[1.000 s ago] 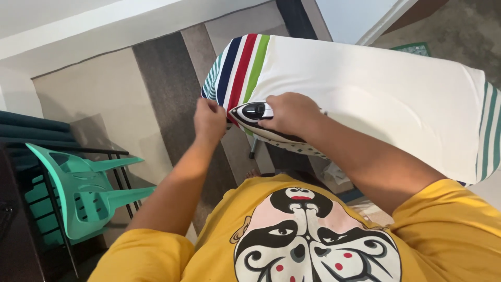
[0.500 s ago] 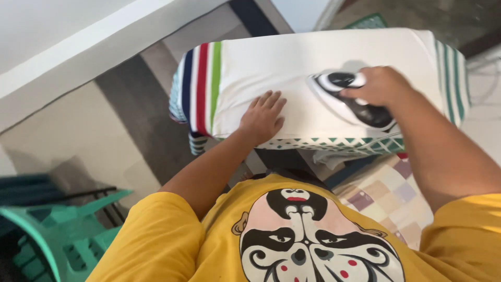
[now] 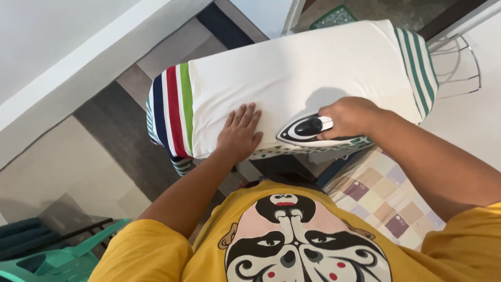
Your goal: The recorder irons a white t-shirt on an ironing board using a steam iron.
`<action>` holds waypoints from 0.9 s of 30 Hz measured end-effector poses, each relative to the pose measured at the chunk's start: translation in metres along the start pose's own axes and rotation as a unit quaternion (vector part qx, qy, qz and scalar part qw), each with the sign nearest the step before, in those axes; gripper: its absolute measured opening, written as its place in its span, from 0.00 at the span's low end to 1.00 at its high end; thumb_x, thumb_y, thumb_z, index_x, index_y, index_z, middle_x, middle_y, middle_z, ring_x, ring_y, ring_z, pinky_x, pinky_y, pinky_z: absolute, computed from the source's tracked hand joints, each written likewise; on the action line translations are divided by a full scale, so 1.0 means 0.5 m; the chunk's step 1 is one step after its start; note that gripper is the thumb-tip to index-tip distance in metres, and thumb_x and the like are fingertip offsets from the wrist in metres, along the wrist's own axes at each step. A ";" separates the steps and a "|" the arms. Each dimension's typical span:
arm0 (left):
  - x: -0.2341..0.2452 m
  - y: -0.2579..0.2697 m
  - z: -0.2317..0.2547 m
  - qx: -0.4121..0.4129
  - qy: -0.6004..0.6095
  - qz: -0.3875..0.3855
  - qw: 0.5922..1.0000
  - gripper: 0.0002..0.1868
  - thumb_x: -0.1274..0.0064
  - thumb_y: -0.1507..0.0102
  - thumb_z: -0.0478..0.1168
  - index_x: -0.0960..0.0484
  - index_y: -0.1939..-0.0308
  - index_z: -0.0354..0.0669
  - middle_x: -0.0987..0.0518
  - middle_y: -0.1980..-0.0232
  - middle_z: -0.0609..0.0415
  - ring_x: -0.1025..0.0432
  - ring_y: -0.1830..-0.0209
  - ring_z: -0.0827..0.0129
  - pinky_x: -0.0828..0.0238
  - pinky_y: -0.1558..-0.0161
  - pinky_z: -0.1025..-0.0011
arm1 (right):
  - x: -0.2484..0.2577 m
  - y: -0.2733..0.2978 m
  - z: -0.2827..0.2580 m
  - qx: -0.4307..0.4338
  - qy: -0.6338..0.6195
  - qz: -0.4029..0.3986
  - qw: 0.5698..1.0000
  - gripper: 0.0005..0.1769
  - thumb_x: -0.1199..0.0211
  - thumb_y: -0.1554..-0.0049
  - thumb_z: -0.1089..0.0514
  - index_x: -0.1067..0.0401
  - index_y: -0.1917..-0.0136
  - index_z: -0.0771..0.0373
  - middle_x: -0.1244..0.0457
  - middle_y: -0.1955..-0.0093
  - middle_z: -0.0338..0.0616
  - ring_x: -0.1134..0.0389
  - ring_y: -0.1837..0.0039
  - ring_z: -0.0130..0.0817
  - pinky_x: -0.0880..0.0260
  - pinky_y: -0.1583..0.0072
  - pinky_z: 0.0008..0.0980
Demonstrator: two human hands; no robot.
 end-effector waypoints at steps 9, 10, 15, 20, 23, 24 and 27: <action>0.047 0.037 0.006 -0.093 0.125 0.117 0.981 0.20 0.41 0.40 0.54 0.17 0.49 0.51 0.27 0.32 0.53 0.35 0.30 0.55 0.42 0.30 0.56 | 0.000 -0.053 0.087 -0.069 -0.113 0.081 0.988 0.33 0.28 0.56 0.31 0.22 0.44 0.54 0.28 0.55 0.55 0.25 0.50 0.50 0.26 0.45 0.44; 0.045 0.037 0.003 -0.092 0.122 0.120 0.981 0.20 0.41 0.40 0.54 0.17 0.49 0.51 0.27 0.32 0.53 0.35 0.30 0.55 0.42 0.30 0.56 | 0.006 -0.043 0.076 -0.067 -0.113 0.084 0.988 0.33 0.28 0.56 0.31 0.22 0.44 0.54 0.28 0.55 0.55 0.25 0.50 0.50 0.26 0.45 0.44; 0.044 0.059 0.048 -0.191 0.075 0.162 0.965 0.08 0.40 0.37 0.44 0.18 0.57 0.49 0.21 0.41 0.55 0.30 0.36 0.58 0.35 0.36 0.58 | 0.004 -0.013 0.015 0.048 -0.061 0.046 0.996 0.29 0.28 0.56 0.33 0.22 0.51 0.55 0.30 0.56 0.55 0.28 0.49 0.54 0.29 0.45 0.47; 0.052 0.051 0.064 -0.141 0.045 0.141 0.979 0.07 0.46 0.36 0.41 0.20 0.56 0.44 0.24 0.36 0.52 0.34 0.31 0.57 0.38 0.32 0.57 | 0.072 -0.053 0.067 0.064 -0.124 0.069 0.988 0.30 0.28 0.57 0.33 0.22 0.53 0.59 0.28 0.56 0.55 0.26 0.51 0.52 0.28 0.45 0.45; 0.040 0.015 0.067 -0.059 0.045 0.054 0.996 0.12 0.55 0.32 0.43 0.23 0.53 0.39 0.35 0.25 0.49 0.44 0.22 0.56 0.50 0.27 0.56 | 0.115 -0.153 0.178 0.026 -0.174 0.117 0.977 0.32 0.27 0.56 0.34 0.22 0.53 0.63 0.27 0.56 0.57 0.25 0.52 0.52 0.28 0.47 0.44; 0.007 0.007 0.062 -0.012 0.034 -0.040 0.999 0.16 0.60 0.31 0.45 0.25 0.50 0.36 0.43 0.18 0.47 0.53 0.18 0.55 0.60 0.25 0.55 | 0.128 -0.197 0.224 0.004 -0.184 0.154 0.971 0.34 0.25 0.56 0.34 0.23 0.52 0.66 0.28 0.56 0.59 0.25 0.53 0.52 0.28 0.48 0.44; -0.015 0.008 0.057 0.049 0.029 -0.141 0.988 0.21 0.69 0.27 0.48 0.30 0.41 0.36 0.50 0.18 0.50 0.61 0.18 0.62 0.71 0.22 0.60 | 0.186 -0.283 0.316 0.007 -0.163 0.219 0.962 0.36 0.21 0.55 0.36 0.23 0.51 0.70 0.30 0.54 0.60 0.29 0.54 0.52 0.30 0.50 0.45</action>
Point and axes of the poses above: each hand's wrist, its own y-axis away from the middle knuckle, its own x-axis out of the back of the hand, z = x × y, the point moved 9 cm from there along -y, towards the middle knuckle
